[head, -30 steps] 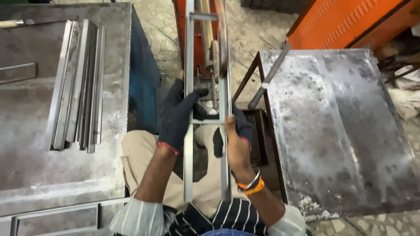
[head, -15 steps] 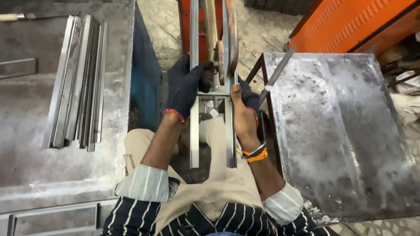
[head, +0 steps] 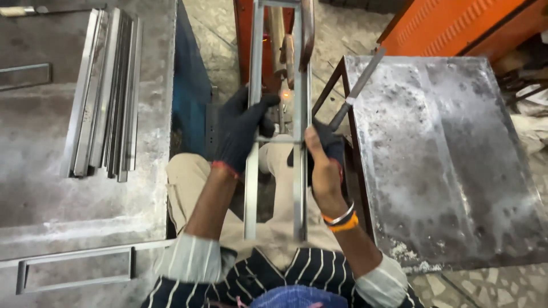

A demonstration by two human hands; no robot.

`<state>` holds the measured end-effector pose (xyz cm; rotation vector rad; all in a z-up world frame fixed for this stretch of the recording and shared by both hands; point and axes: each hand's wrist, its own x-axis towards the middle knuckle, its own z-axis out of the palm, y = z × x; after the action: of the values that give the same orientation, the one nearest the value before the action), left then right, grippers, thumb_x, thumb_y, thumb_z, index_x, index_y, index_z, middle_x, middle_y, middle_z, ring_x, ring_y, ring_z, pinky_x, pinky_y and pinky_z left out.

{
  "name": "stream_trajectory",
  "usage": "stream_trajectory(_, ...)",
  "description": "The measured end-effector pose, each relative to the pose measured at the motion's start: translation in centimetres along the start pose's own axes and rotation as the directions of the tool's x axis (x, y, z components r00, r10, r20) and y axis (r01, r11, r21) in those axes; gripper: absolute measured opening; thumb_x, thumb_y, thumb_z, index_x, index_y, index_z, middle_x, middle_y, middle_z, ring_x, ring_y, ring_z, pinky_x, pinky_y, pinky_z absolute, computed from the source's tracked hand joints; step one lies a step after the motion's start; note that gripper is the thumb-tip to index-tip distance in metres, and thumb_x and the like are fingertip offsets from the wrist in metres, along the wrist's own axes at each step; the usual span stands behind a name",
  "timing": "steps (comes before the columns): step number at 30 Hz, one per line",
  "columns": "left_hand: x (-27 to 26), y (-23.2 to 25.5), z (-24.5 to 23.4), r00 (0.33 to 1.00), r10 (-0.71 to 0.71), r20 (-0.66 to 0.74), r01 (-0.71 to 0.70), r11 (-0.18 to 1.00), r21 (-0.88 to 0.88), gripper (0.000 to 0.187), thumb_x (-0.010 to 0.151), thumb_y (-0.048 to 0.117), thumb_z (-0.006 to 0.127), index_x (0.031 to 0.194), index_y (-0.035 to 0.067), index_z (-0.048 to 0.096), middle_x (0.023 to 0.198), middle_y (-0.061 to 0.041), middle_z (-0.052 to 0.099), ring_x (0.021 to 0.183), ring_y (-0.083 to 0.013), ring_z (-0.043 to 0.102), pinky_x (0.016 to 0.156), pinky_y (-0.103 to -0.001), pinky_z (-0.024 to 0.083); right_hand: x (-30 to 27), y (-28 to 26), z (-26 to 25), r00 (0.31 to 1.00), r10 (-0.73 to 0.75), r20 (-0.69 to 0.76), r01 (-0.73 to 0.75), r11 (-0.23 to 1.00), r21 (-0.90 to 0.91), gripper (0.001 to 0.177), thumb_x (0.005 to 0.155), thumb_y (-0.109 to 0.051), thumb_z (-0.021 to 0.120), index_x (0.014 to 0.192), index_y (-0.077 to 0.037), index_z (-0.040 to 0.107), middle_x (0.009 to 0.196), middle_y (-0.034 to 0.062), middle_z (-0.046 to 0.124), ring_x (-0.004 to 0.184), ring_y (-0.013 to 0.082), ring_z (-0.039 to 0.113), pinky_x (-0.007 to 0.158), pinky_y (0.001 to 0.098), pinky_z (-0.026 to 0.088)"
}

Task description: The recorder is using a spot welding machine to join metal strips into rectangular frames at a manual workstation.

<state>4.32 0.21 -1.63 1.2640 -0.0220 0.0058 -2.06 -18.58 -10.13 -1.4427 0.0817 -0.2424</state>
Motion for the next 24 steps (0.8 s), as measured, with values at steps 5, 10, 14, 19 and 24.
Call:
stream_trajectory(5, -7.5, 1.2, -1.1, 0.997, -0.075, 0.031, 0.075, 0.997, -0.007, 0.035, 0.097, 0.009, 0.063, 0.13, -0.001, 0.066, 0.09, -0.01, 0.075, 0.058, -0.0109, 0.063, 0.052, -0.026, 0.051, -8.3, -6.0, 1.2, 0.967, 0.243, 0.083, -0.249, 0.965, 0.079, 0.04, 0.106, -0.027, 0.054, 0.136, -0.002, 0.062, 0.124, 0.0018, 0.068, 0.115, 0.0124, 0.061, 0.1, 0.0286, 0.048)
stream_trajectory(10, -10.6, 0.7, -2.2, 0.991, -0.135, 0.009, 0.136, 0.989, -0.054, 0.064, 0.093, 0.004, 0.06, 0.154, 0.008, 0.04, 0.099, -0.012, 0.077, 0.053, -0.0108, 0.061, 0.049, -0.027, 0.051, -12.1, -5.8, 1.3, 0.947, 0.287, 0.144, -0.303, 0.947, 0.103, 0.04, 0.102, -0.019, 0.061, 0.136, 0.002, 0.068, 0.099, 0.0099, 0.068, 0.086, 0.0178, 0.063, 0.076, 0.0314, 0.054)
stream_trajectory(14, -11.1, 0.4, -2.3, 0.995, -0.1, 0.02, 0.1, 0.995, -0.022, 0.067, 0.095, 0.002, 0.06, 0.159, 0.008, 0.038, 0.101, -0.013, 0.077, 0.057, -0.0093, 0.06, 0.05, -0.026, 0.049, -12.7, -5.3, 1.0, 0.889, 0.428, 0.164, -0.444, 0.892, 0.08, 0.039, 0.1, -0.023, 0.057, 0.128, 0.002, 0.069, 0.11, 0.0049, 0.074, 0.101, 0.0114, 0.069, 0.089, 0.0248, 0.054)
stream_trajectory(19, -11.7, 1.3, -2.6, 0.991, -0.13, 0.015, 0.13, 0.991, 0.017, 0.062, 0.095, 0.004, 0.06, 0.156, 0.008, 0.046, 0.1, -0.012, 0.077, 0.058, -0.0091, 0.06, 0.051, -0.026, 0.05, -13.0, -5.3, 0.7, 0.867, 0.481, 0.133, -0.494, 0.864, 0.099, 0.039, 0.096, -0.022, 0.061, 0.13, -0.004, 0.066, 0.101, 0.0068, 0.074, 0.09, 0.015, 0.069, 0.082, 0.0301, 0.056)
stream_trajectory(24, -11.3, 0.9, -2.7, 0.983, -0.186, 0.003, 0.185, 0.982, 0.047, 0.038, 0.094, 0.008, 0.064, 0.132, 0.0, 0.064, 0.095, -0.009, 0.079, 0.057, -0.0101, 0.063, 0.05, -0.026, 0.051, -13.1, -4.9, 0.2, 0.884, 0.374, 0.281, -0.407, 0.911, 0.067, 0.04, 0.102, -0.022, 0.062, 0.134, 0.002, 0.068, 0.09, 0.0064, 0.069, 0.082, 0.0129, 0.064, 0.075, 0.0281, 0.051)
